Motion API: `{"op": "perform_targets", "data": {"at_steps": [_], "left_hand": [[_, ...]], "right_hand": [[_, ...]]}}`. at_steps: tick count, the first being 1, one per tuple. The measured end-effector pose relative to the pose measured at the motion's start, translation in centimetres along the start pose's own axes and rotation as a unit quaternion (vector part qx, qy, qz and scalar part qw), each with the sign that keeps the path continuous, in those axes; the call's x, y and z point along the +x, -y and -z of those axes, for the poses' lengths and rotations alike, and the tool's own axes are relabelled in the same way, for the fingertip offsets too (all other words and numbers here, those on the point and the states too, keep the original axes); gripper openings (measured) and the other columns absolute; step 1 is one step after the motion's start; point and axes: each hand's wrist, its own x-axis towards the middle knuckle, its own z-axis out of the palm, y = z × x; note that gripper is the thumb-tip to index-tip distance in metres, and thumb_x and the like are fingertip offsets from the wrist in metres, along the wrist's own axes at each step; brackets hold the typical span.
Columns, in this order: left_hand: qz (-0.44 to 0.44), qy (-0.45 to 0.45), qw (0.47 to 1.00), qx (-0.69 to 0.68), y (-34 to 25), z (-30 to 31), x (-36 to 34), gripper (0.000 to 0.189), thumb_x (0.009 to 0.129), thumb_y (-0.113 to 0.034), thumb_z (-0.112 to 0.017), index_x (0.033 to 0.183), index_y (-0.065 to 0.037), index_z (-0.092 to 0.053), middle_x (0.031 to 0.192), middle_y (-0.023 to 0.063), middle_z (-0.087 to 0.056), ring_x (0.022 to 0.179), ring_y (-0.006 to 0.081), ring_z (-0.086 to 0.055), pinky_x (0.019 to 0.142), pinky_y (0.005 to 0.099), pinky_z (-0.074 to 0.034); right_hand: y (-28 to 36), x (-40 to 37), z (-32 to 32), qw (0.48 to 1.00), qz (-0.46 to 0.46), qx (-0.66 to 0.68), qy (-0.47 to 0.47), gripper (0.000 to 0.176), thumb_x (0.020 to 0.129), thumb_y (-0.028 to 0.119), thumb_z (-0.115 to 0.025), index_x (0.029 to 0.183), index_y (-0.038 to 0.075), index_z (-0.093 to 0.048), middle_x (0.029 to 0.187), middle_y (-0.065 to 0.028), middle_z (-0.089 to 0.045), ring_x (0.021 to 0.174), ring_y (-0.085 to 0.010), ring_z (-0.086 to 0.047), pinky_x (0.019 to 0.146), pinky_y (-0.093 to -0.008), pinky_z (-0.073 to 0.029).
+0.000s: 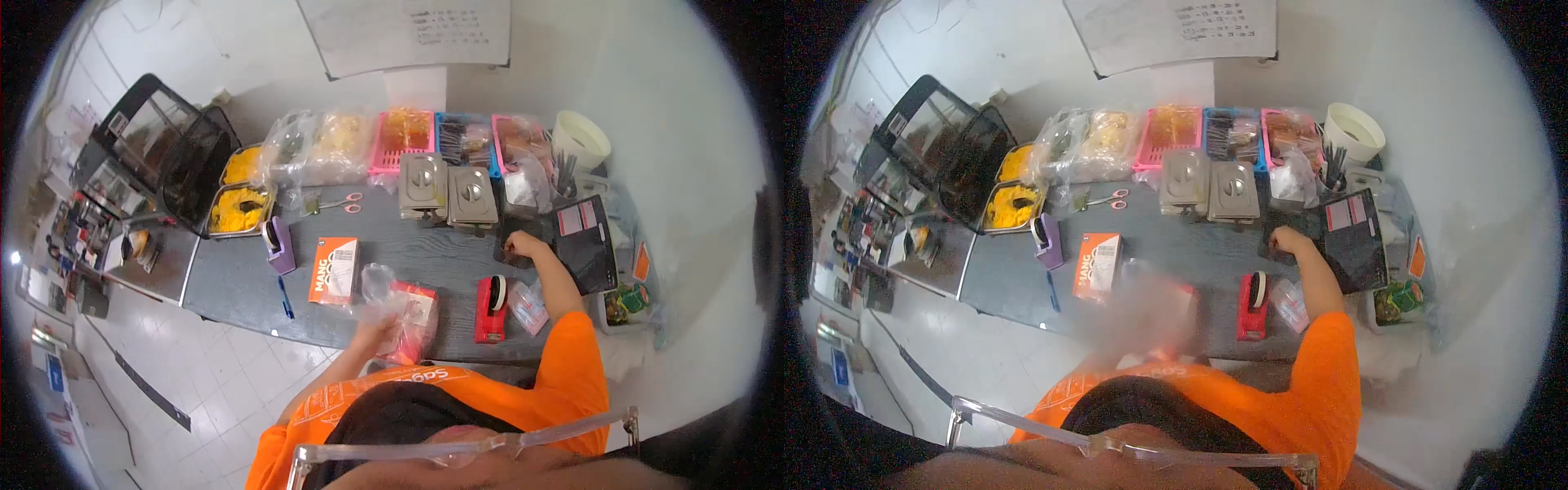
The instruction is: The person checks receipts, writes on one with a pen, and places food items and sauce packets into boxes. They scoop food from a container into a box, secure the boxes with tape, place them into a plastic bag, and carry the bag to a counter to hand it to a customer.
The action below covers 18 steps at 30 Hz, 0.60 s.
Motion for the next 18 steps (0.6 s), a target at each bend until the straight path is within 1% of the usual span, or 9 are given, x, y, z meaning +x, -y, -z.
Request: {"op": "perform_targets", "data": {"at_steps": [2,4,5,8,11,14,16,17,18], "left_hand": [[0.028,0.015,0.997,-0.064,0.2,0.3,0.2,0.025,0.075,-0.009,-0.061,0.097,-0.002,-0.05,0.09,0.0072,-0.055,0.078,0.0167,-0.054,0.068,0.0285,-0.045],[0.027,0.054,0.995,-0.08,-0.1,0.3,0.2,0.024,0.076,-0.006,-0.059,0.097,-0.001,-0.05,0.089,0.0075,-0.055,0.079,0.0177,-0.055,0.069,0.0289,-0.047],[0.024,0.05,0.994,-0.089,-0.3,0.2,0.0,0.024,0.076,-0.006,-0.059,0.097,-0.001,-0.05,0.089,0.0075,-0.055,0.079,0.0177,-0.055,0.069,0.0289,-0.047],[0.042,0.056,0.993,-0.1,-2.0,-1.0,-1.1,0.024,0.077,-0.005,-0.056,0.1,0.001,-0.049,0.092,0.0087,-0.056,0.082,0.018,-0.056,0.072,0.0291,-0.046],[0.063,0.095,0.98,-0.163,-3.6,-2.0,-2.2,0.028,0.078,-0.005,-0.054,0.104,0.003,-0.048,0.096,0.0101,-0.057,0.083,0.0183,-0.056,0.074,0.029,-0.046],[0.07,0.1,0.975,-0.185,-2.8,-1.6,-1.8,0.029,0.078,-0.005,-0.054,0.106,0.002,-0.048,0.1,0.011,-0.056,0.085,0.0185,-0.056,0.075,0.0286,-0.045],[0.033,0.03,0.999,0.013,-1.2,-0.9,-0.8,0.028,0.078,-0.005,-0.055,0.104,0.002,-0.049,0.096,0.0102,-0.057,0.085,0.0186,-0.055,0.073,0.0289,-0.045],[0.034,0.024,0.999,0.009,-0.9,-0.5,-0.8,0.028,0.078,-0.005,-0.055,0.104,0.002,-0.049,0.096,0.0102,-0.057,0.085,0.0186,-0.055,0.073,0.0289,-0.045],[0.059,0.035,0.994,-0.08,-0.6,-0.1,-0.8,0.027,0.078,-0.006,-0.055,0.103,0.001,-0.05,0.095,0.0098,-0.057,0.084,0.0181,-0.055,0.073,0.0287,-0.045]], "right_hand": [[0.2,-0.1,0.2,0.999,0.032,-0.01,0.011,0.019,0.058,0.001,-0.056,0.076,0.003,-0.064,0.072,-0.0155,-0.062,0.066,-0.0256,-0.061,0.059,-0.0338,-0.046],[0.6,-0.2,0.5,0.999,-0.03,0.002,0.026,0.019,0.058,0.001,-0.056,0.075,0.002,-0.063,0.071,-0.0156,-0.061,0.064,-0.0264,-0.06,0.058,-0.0342,-0.045],[1.2,-0.8,1.2,0.999,0.04,-0.007,0.013,0.019,0.057,0.001,-0.056,0.075,0.001,-0.063,0.073,-0.0168,-0.06,0.066,-0.0281,-0.058,0.06,-0.0345,-0.045],[0.9,-0.8,0.8,0.995,0.063,0.06,-0.045,0.02,0.057,0.001,-0.056,0.076,0.001,-0.063,0.075,-0.0178,-0.059,0.07,-0.0288,-0.057,0.063,-0.0344,-0.044],[0.1,-0.2,0.3,0.996,0.07,0.046,0.033,0.021,0.057,0.003,-0.058,0.077,0.0,-0.063,0.077,-0.0179,-0.058,0.074,-0.0287,-0.056,0.065,-0.0339,-0.044],[-0.6,0.0,-0.4,0.999,0.037,0.001,0.015,0.027,0.057,0.001,-0.056,0.083,0.003,-0.063,0.087,-0.0164,-0.06,0.082,-0.0309,-0.057,0.074,-0.0353,-0.045],[-0.9,-0.1,-0.4,0.999,0.039,0.016,0.024,0.026,0.057,0.001,-0.056,0.082,0.002,-0.063,0.087,-0.0164,-0.06,0.082,-0.031,-0.057,0.074,-0.0354,-0.045],[-0.8,-0.1,-0.4,0.998,0.036,0.034,0.024,0.026,0.057,0.001,-0.055,0.081,0.001,-0.063,0.087,-0.0164,-0.06,0.083,-0.031,-0.057,0.074,-0.0355,-0.045],[-0.6,-0.2,-0.4,0.998,0.041,0.033,0.029,0.026,0.057,0.001,-0.055,0.081,0.001,-0.063,0.087,-0.0164,-0.06,0.083,-0.031,-0.057,0.074,-0.0355,-0.045]]}}
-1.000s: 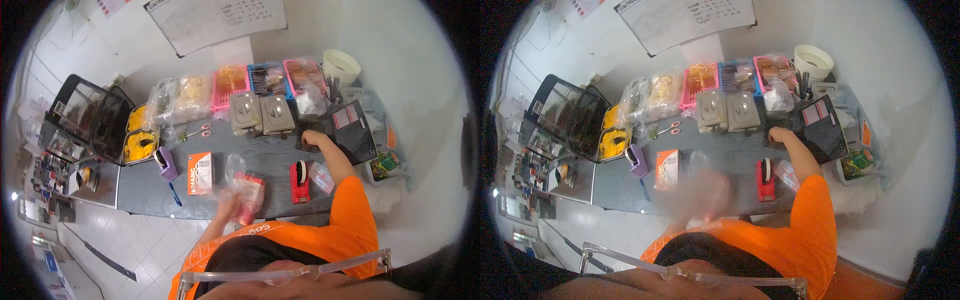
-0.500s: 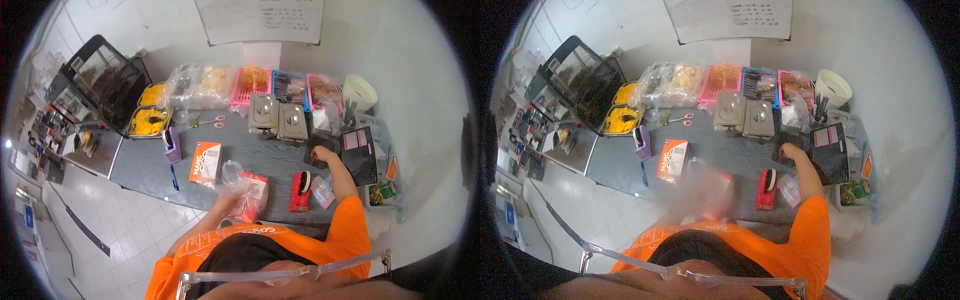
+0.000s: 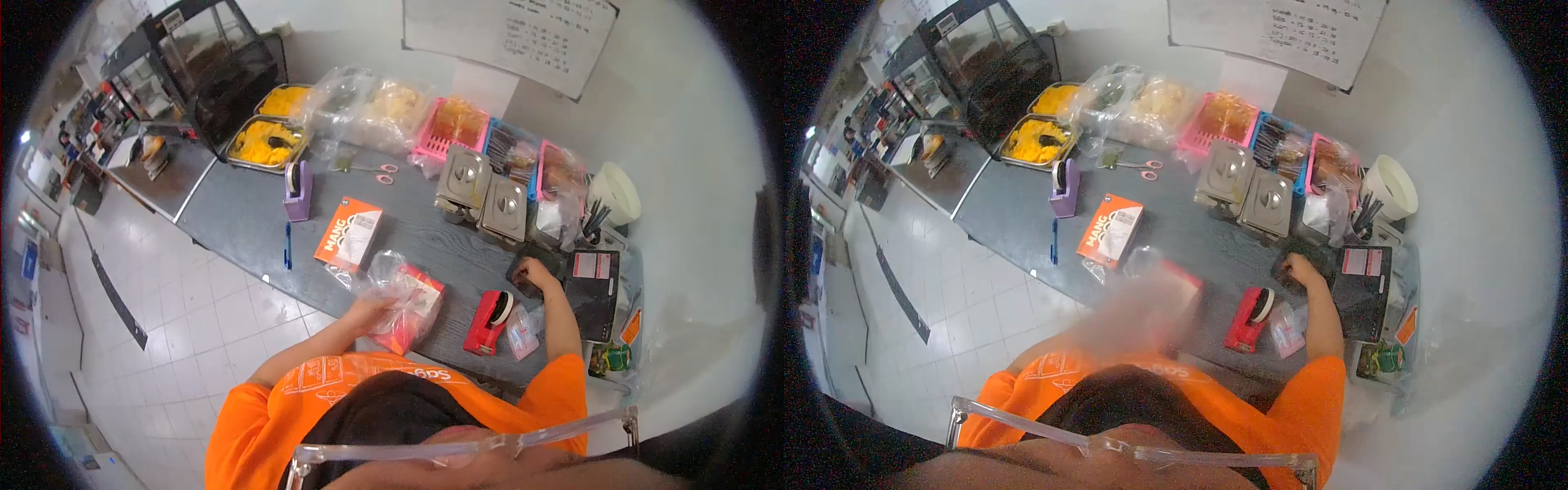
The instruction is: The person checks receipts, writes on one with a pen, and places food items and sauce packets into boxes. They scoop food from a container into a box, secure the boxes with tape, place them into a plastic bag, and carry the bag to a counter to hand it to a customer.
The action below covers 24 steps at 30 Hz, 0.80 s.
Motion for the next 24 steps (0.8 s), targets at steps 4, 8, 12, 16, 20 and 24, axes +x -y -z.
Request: {"op": "perform_targets", "data": {"at_steps": [4,8,12,16,20,24], "left_hand": [[-0.073,0.042,0.993,0.077,2.0,1.4,1.7,0.025,0.077,-0.006,-0.056,0.101,0.001,-0.051,0.09,0.0088,-0.056,0.081,0.0171,-0.056,0.071,0.0277,-0.046],[-0.057,0.045,0.997,0.038,2.0,1.5,1.7,0.025,0.077,-0.006,-0.057,0.1,0.001,-0.051,0.091,0.0087,-0.056,0.08,0.0166,-0.056,0.07,0.0272,-0.046],[-0.011,0.023,1.0,-0.001,2.6,1.7,1.9,0.027,0.077,-0.005,-0.056,0.103,0.002,-0.05,0.092,0.009,-0.056,0.083,0.0165,-0.056,0.072,0.027,-0.047],[-0.088,0.08,0.989,0.089,4.8,3.6,4.2,0.028,0.078,-0.003,-0.054,0.106,0.001,-0.05,0.094,0.0093,-0.056,0.084,0.017,-0.056,0.073,0.0268,-0.047],[-0.13,0.118,0.98,0.097,1.8,1.1,1.7,0.025,0.079,-0.001,-0.053,0.104,-0.001,-0.051,0.094,0.0087,-0.056,0.083,0.0169,-0.056,0.071,0.0266,-0.048],[0.015,0.046,0.998,-0.037,0.7,1.0,0.4,0.022,0.079,-0.003,-0.053,0.101,-0.002,-0.052,0.093,0.0082,-0.056,0.082,0.0166,-0.056,0.071,0.0269,-0.047]], "right_hand": [[3.5,-1.4,1.9,0.996,0.004,-0.003,-0.093,0.015,0.066,0.007,-0.063,0.078,-0.001,-0.06,0.072,-0.0133,-0.057,0.067,-0.0245,-0.056,0.062,-0.0302,-0.044],[4.5,-1.8,2.9,0.967,-0.058,0.162,-0.188,0.011,0.072,0.003,-0.059,0.082,0.0,-0.056,0.067,-0.0049,-0.055,0.061,-0.0136,-0.053,0.058,-0.0261,-0.043],[8.3,-2.7,3.5,0.884,-0.1,0.249,-0.383,0.01,0.073,0.004,-0.059,0.083,0.002,-0.056,0.068,-0.0014,-0.056,0.06,-0.0083,-0.051,0.058,-0.0223,-0.043],[5.2,-2.4,2.0,0.942,-0.193,-0.063,-0.268,0.015,0.064,0.007,-0.066,0.078,0.001,-0.062,0.07,-0.0145,-0.061,0.067,-0.0251,-0.06,0.062,-0.0319,-0.047],[0.4,-0.2,-0.6,0.92,-0.329,-0.168,-0.13,0.017,0.066,0.01,-0.061,0.079,0.0,-0.063,0.082,-0.0207,-0.06,0.083,-0.0346,-0.058,0.068,-0.0389,-0.046],[-0.7,1.1,-1.4,0.928,-0.32,-0.154,-0.112,0.016,0.069,0.008,-0.055,0.079,-0.001,-0.063,0.084,-0.0249,-0.059,0.087,-0.0369,-0.056,0.071,-0.0407,-0.045]]}}
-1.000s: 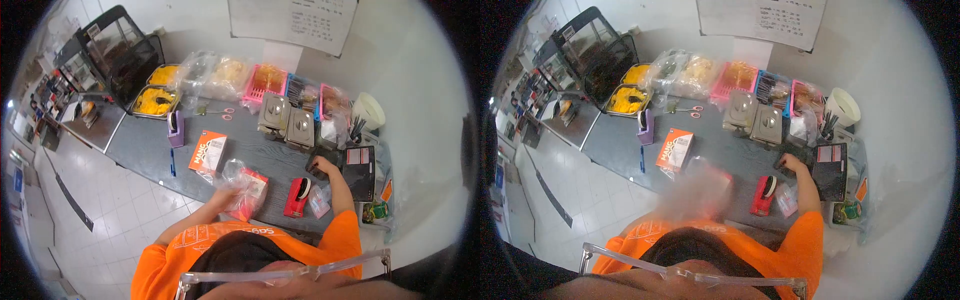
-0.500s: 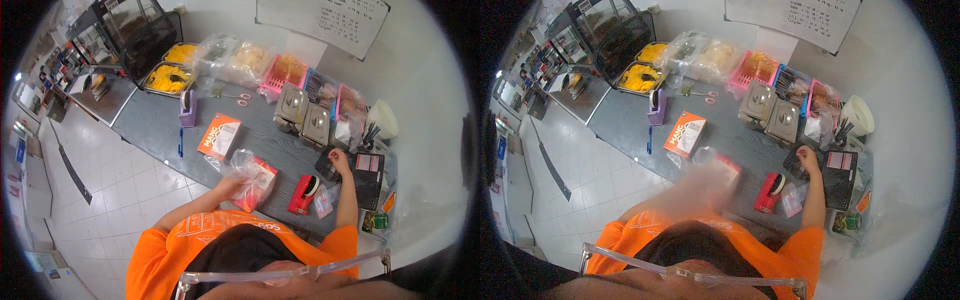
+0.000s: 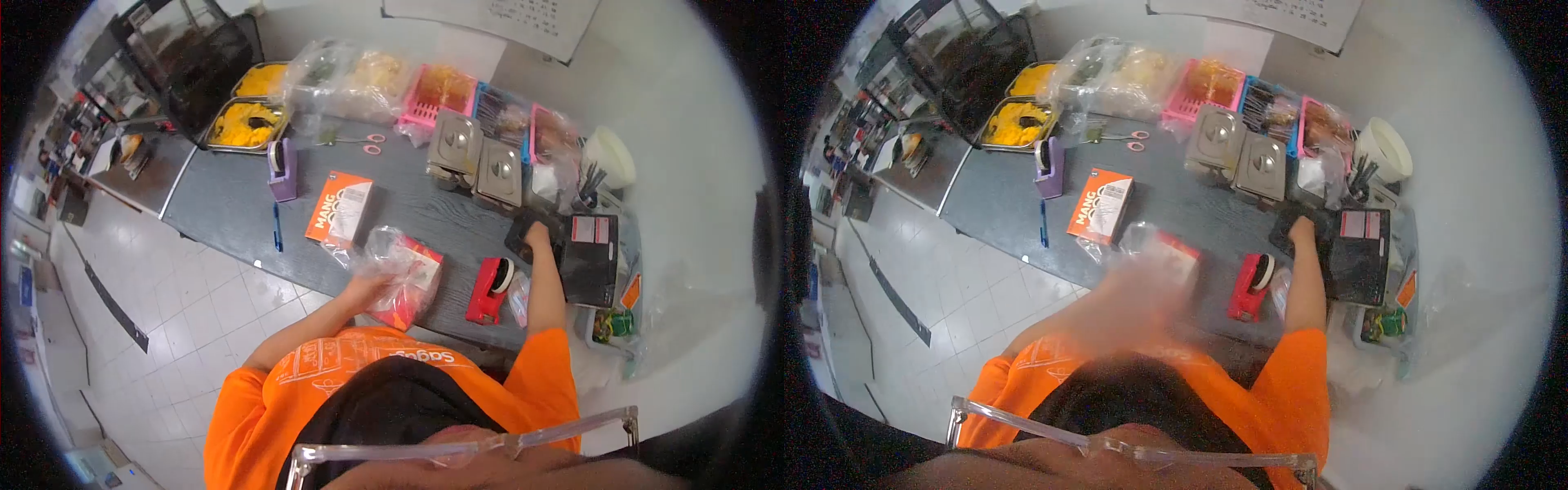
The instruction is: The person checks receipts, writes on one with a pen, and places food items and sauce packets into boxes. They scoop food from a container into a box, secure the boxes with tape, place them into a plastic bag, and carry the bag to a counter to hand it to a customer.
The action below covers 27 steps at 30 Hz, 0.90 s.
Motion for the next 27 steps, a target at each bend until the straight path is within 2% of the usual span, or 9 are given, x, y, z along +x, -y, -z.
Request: {"op": "perform_targets", "data": {"at_steps": [5,9,11,12,14,21,23,25,27], "left_hand": [[-0.034,-0.001,0.999,-0.001,0.4,0.4,0.4,0.021,0.078,-0.005,-0.054,0.099,-0.002,-0.052,0.091,0.0078,-0.056,0.079,0.0163,-0.055,0.068,0.0266,-0.047],[-0.073,0.037,0.992,0.098,3.3,3.4,3.1,0.021,0.078,-0.005,-0.054,0.099,-0.001,-0.052,0.089,0.0076,-0.055,0.08,0.0164,-0.055,0.068,0.0259,-0.046],[-0.132,0.049,0.976,0.167,2.9,2.8,2.9,0.021,0.077,-0.004,-0.054,0.098,-0.001,-0.052,0.089,0.0077,-0.055,0.081,0.0166,-0.055,0.068,0.0259,-0.046],[-0.061,0.037,0.992,0.108,1.0,1.6,1.7,0.022,0.077,-0.004,-0.054,0.099,-0.001,-0.052,0.089,0.0077,-0.055,0.081,0.0167,-0.055,0.069,0.0264,-0.046],[0.011,0.029,0.998,0.052,-1.0,0.0,0.5,0.022,0.078,-0.003,-0.054,0.099,-0.001,-0.051,0.09,0.0078,-0.054,0.082,0.0168,-0.054,0.069,0.0268,-0.046],[-0.002,0.062,0.996,0.069,-2.7,-1.4,0.1,0.024,0.078,-0.006,-0.055,0.101,-0.002,-0.051,0.094,0.0061,-0.056,0.083,0.0163,-0.055,0.07,0.0271,-0.045],[-0.004,0.073,0.994,0.086,-1.6,-0.6,1.6,0.022,0.078,-0.008,-0.056,0.099,-0.002,-0.053,0.092,0.0044,-0.056,0.083,0.0152,-0.055,0.07,0.0275,-0.045],[-0.221,0.1,0.819,0.519,1.7,2.0,5.4,0.016,0.074,-0.011,-0.059,0.088,-0.004,-0.057,0.084,0.0042,-0.058,0.08,0.0179,-0.055,0.068,0.0306,-0.044],[-0.251,0.096,0.84,0.472,0.1,1.7,3.9,0.014,0.071,-0.012,-0.059,0.084,-0.005,-0.058,0.079,0.0055,-0.057,0.077,0.021,-0.055,0.067,0.0323,-0.043]], "right_hand": [[2.0,-3.3,3.6,0.959,-0.127,0.153,-0.203,0.019,0.071,0.008,-0.056,0.087,-0.002,-0.056,0.078,-0.025,-0.059,0.083,-0.0404,-0.056,0.075,-0.0399,-0.045],[1.8,-4.9,5.2,0.952,-0.181,0.166,-0.181,0.029,0.073,0.007,-0.055,0.098,-0.005,-0.047,0.085,-0.0266,-0.058,0.087,-0.0402,-0.055,0.074,-0.0431,-0.045],[0.1,-4.0,3.0,0.92,-0.163,0.293,-0.201,0.02,0.074,0.006,-0.056,0.091,-0.004,-0.051,0.078,-0.0213,-0.06,0.076,-0.034,-0.06,0.066,-0.0393,-0.048],[-0.2,-4.3,3.0,0.92,-0.166,0.292,-0.204,0.02,0.074,0.006,-0.056,0.091,-0.004,-0.051,0.078,-0.0213,-0.06,0.076,-0.034,-0.06,0.066,-0.0393,-0.048],[1.5,-6.6,5.3,0.858,-0.146,0.473,-0.135,0.006,0.075,0.002,-0.054,0.078,0.001,-0.058,0.067,-0.0092,-0.061,0.058,-0.0119,-0.058,0.047,-0.0247,-0.048],[3.1,-9.5,6.4,0.833,-0.11,0.494,-0.223,0.006,0.075,0.004,-0.056,0.076,0.001,-0.061,0.068,-0.0059,-0.062,0.059,-0.0105,-0.058,0.053,-0.0223,-0.046],[5.0,-11.1,7.0,0.842,-0.037,0.415,-0.344,0.009,0.076,0.009,-0.06,0.081,0.002,-0.061,0.068,-0.0048,-0.061,0.063,-0.0135,-0.059,0.059,-0.0246,-0.046],[8.1,-12.7,6.6,0.814,0.02,0.505,-0.288,0.012,0.076,0.009,-0.059,0.086,0.003,-0.061,0.073,-0.0048,-0.062,0.068,-0.0132,-0.059,0.063,-0.0246,-0.045],[13.6,-16.3,6.4,0.806,0.1,0.543,-0.214,0.014,0.078,0.007,-0.058,0.091,0.004,-0.059,0.076,-0.0028,-0.06,0.065,-0.0099,-0.056,0.059,-0.0228,-0.045]]}}
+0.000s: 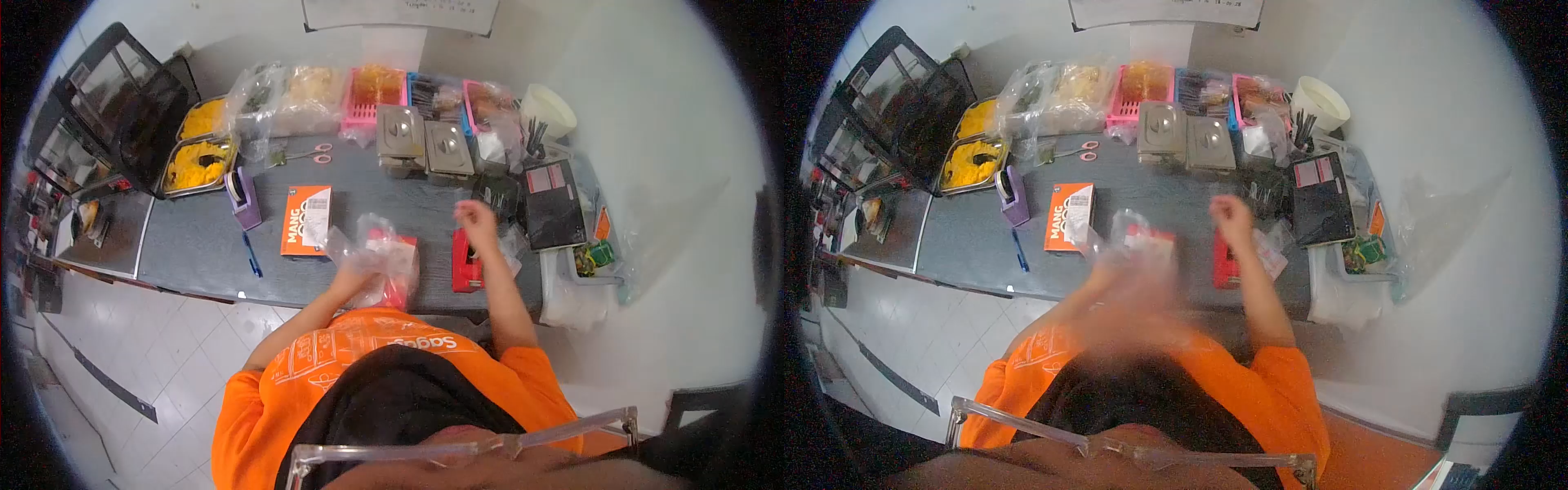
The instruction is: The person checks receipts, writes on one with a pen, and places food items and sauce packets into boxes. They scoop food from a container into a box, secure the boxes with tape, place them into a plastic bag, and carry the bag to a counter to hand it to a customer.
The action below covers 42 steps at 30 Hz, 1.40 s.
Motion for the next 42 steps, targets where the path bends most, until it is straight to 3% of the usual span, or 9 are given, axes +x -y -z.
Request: {"op": "perform_targets", "data": {"at_steps": [2,4,9,18,21,23,34,39,42], "left_hand": [[-0.018,-0.033,0.998,-0.045,-2.7,1.4,-0.6,0.013,0.068,-0.013,-0.059,0.079,-0.006,-0.059,0.075,0.0069,-0.057,0.074,0.0241,-0.054,0.066,0.034,-0.042],[-0.115,0.059,0.962,0.241,-5.7,1.8,-0.7,0.016,0.066,-0.013,-0.059,0.081,-0.007,-0.059,0.079,0.0103,-0.056,0.073,0.0298,-0.052,0.066,0.036,-0.041],[-0.323,-0.015,0.897,0.303,-10.7,2.2,-0.9,0.021,0.065,-0.012,-0.058,0.086,-0.009,-0.059,0.091,0.0097,-0.056,0.081,0.0298,-0.053,0.07,0.0365,-0.043],[0.013,0.069,0.99,0.12,-8.0,1.7,-0.9,0.024,0.068,-0.001,-0.056,0.092,-0.002,-0.059,0.094,0.0124,-0.059,0.08,0.0287,-0.059,0.072,0.0338,-0.047],[0.168,0.009,0.977,-0.127,-6.4,1.8,-0.6,0.021,0.071,0.002,-0.056,0.093,0.001,-0.057,0.089,0.0111,-0.059,0.074,0.0218,-0.06,0.066,0.0302,-0.05],[0.242,-0.032,0.902,-0.355,-5.1,1.6,-0.9,0.02,0.076,0.002,-0.053,0.095,0.002,-0.054,0.089,0.01,-0.057,0.078,0.0176,-0.058,0.063,0.0274,-0.05],[0.305,-0.039,0.842,-0.444,-6.4,2.0,-1.4,0.025,0.076,0.005,-0.049,0.1,0.003,-0.048,0.095,0.012,-0.054,0.086,0.0226,-0.056,0.071,0.0314,-0.051],[0.255,-0.041,0.838,-0.481,-2.7,1.1,-1.9,0.022,0.075,0.002,-0.052,0.098,0.001,-0.051,0.094,0.0105,-0.054,0.086,0.0214,-0.056,0.072,0.0316,-0.05],[0.208,-0.009,0.89,-0.407,-2.3,0.9,-2.2,0.02,0.076,-0.003,-0.055,0.096,-0.003,-0.053,0.091,0.0077,-0.055,0.084,0.0172,-0.055,0.069,0.0282,-0.049]], "right_hand": [[1.7,-3.4,-3.8,0.984,-0.1,-0.029,0.144,0.013,0.079,0.008,-0.057,0.09,0.002,-0.059,0.074,-0.003,-0.06,0.064,-0.0103,-0.056,0.058,-0.0236,-0.045],[1.6,-5.6,-6.7,0.966,-0.084,-0.095,0.225,0.013,0.075,0.009,-0.056,0.083,-0.001,-0.06,0.07,-0.0069,-0.06,0.062,-0.013,-0.054,0.056,-0.027,-0.043],[5.8,-7.4,-7.9,0.952,-0.065,-0.039,0.296,0.012,0.073,0.008,-0.056,0.081,-0.001,-0.06,0.073,-0.0079,-0.061,0.068,-0.0131,-0.054,0.062,-0.0282,-0.044],[4.4,-9.3,-8.2,0.984,-0.095,0.088,0.124,0.017,0.071,0.002,-0.058,0.088,-0.001,-0.057,0.074,-0.0072,-0.057,0.067,-0.0135,-0.054,0.062,-0.0269,-0.044],[5.6,-11.0,-8.2,0.999,0.016,-0.051,-0.002,0.021,0.073,0.008,-0.055,0.094,0.003,-0.055,0.076,-0.0089,-0.053,0.074,-0.0225,-0.054,0.072,-0.032,-0.044],[6.1,-11.7,-9.7,0.973,0.181,-0.056,0.129,0.021,0.07,0.001,-0.059,0.091,0.003,-0.056,0.077,-0.0076,-0.047,0.065,-0.0192,-0.051,0.06,-0.0269,-0.043],[5.7,-11.8,-10.8,0.972,0.222,-0.046,0.06,0.009,0.073,-0.001,-0.057,0.083,0.001,-0.057,0.081,-0.0092,-0.054,0.072,-0.0216,-0.055,0.064,-0.029,-0.044],[1.7,-13.1,-12.6,0.971,-0.135,0.197,-0.023,0.004,0.082,0.003,-0.051,0.086,0.002,-0.053,0.08,-0.0048,-0.057,0.067,-0.0099,-0.054,0.06,-0.0217,-0.045],[3.0,-12.3,-12.2,0.948,-0.198,0.25,-0.011,0.005,0.084,0.004,-0.05,0.088,0.003,-0.051,0.078,-0.0033,-0.056,0.065,-0.0078,-0.053,0.059,-0.0198,-0.045]]}}
